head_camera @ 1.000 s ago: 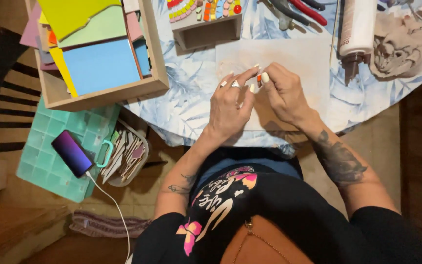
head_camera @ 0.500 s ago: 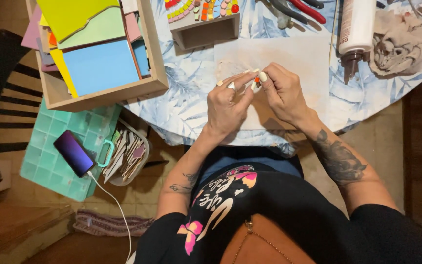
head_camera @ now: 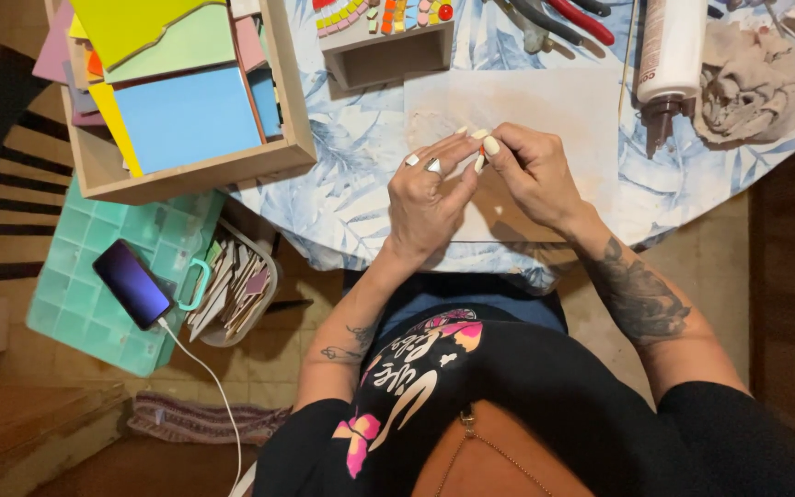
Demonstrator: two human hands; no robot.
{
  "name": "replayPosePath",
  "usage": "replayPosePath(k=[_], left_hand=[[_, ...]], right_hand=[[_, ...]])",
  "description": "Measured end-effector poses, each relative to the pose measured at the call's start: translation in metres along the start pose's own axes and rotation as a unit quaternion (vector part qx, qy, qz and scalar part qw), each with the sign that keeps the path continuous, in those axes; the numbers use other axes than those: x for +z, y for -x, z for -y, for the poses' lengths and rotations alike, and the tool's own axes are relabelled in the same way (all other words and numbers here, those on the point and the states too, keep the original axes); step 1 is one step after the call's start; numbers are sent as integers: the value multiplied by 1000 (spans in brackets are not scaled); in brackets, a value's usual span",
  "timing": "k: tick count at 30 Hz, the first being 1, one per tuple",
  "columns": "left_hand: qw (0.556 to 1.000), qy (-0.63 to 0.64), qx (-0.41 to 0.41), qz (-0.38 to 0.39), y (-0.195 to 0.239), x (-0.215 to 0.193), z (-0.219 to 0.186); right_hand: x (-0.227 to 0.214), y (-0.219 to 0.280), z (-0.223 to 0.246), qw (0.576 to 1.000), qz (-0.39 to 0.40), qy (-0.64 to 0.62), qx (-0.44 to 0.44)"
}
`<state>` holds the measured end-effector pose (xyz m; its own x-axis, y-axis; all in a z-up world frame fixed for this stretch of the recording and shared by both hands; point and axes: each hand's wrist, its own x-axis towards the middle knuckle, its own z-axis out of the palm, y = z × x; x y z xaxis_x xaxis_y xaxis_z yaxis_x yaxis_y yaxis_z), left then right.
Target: Sanding the edges of small mosaic tiles on a piece of sandpaper and placing them onto a decorative box.
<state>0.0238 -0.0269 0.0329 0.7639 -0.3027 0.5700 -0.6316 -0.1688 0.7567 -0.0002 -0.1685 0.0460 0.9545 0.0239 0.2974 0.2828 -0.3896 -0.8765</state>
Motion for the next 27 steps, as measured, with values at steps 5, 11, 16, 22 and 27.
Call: replayPosePath(k=[5,11,16,22,27], left_hand=[[989,-127,24,75,16,-3,4],[929,-280,48,238,41,-15,1],[913,-290,56,282,48,-16,12],[881,-351,56,312,41,-18,4],[907,-295,38,298,50,-17,12]], right_hand=[[-13,14,-22,988,36,131,-76],[-46,57,-44,856,92,483,-159],[-24,20,-62,848,113,485,-183],[32,-73,-80,827,229,465,-218],[-19,-1,-67,860,193,408,-237]])
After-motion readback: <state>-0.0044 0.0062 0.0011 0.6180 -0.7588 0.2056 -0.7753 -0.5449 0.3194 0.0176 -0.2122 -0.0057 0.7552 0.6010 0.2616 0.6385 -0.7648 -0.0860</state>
